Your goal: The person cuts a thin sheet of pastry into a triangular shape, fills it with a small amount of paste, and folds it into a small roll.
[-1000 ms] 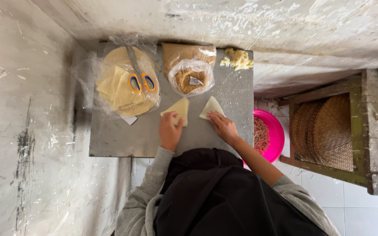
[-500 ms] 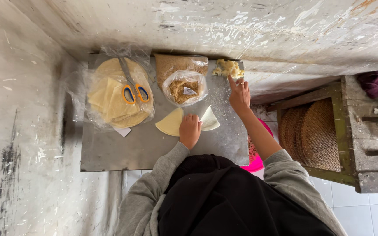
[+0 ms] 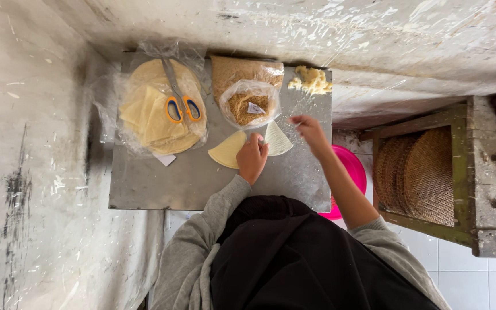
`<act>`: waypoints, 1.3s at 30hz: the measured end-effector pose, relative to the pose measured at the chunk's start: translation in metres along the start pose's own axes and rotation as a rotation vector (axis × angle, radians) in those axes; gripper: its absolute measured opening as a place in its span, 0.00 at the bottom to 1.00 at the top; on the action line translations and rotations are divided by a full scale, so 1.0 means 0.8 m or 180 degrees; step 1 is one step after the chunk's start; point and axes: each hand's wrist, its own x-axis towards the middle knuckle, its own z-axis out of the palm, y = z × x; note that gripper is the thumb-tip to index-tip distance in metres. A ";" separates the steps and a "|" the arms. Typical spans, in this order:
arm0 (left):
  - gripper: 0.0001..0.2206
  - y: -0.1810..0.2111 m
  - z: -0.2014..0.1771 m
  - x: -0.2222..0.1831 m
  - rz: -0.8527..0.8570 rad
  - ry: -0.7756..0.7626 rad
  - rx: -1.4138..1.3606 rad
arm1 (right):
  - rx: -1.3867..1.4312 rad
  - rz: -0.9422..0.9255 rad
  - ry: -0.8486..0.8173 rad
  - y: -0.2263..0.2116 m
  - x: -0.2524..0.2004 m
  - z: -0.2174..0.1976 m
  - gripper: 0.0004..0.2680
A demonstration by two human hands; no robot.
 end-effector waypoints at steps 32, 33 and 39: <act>0.13 -0.015 -0.014 -0.002 -0.0067 -0.0578 -0.0405 | -0.3377 -0.1301 0.0037 -0.056 -0.094 0.074 0.32; 0.13 -0.014 -0.015 -0.001 -0.0070 -0.0597 -0.0414 | -0.3463 -0.1383 0.0043 -0.053 -0.093 0.075 0.32; 0.12 -0.011 -0.016 0.000 -0.0093 -0.0646 -0.0374 | -0.4290 -0.1846 0.0147 -0.030 -0.094 0.081 0.33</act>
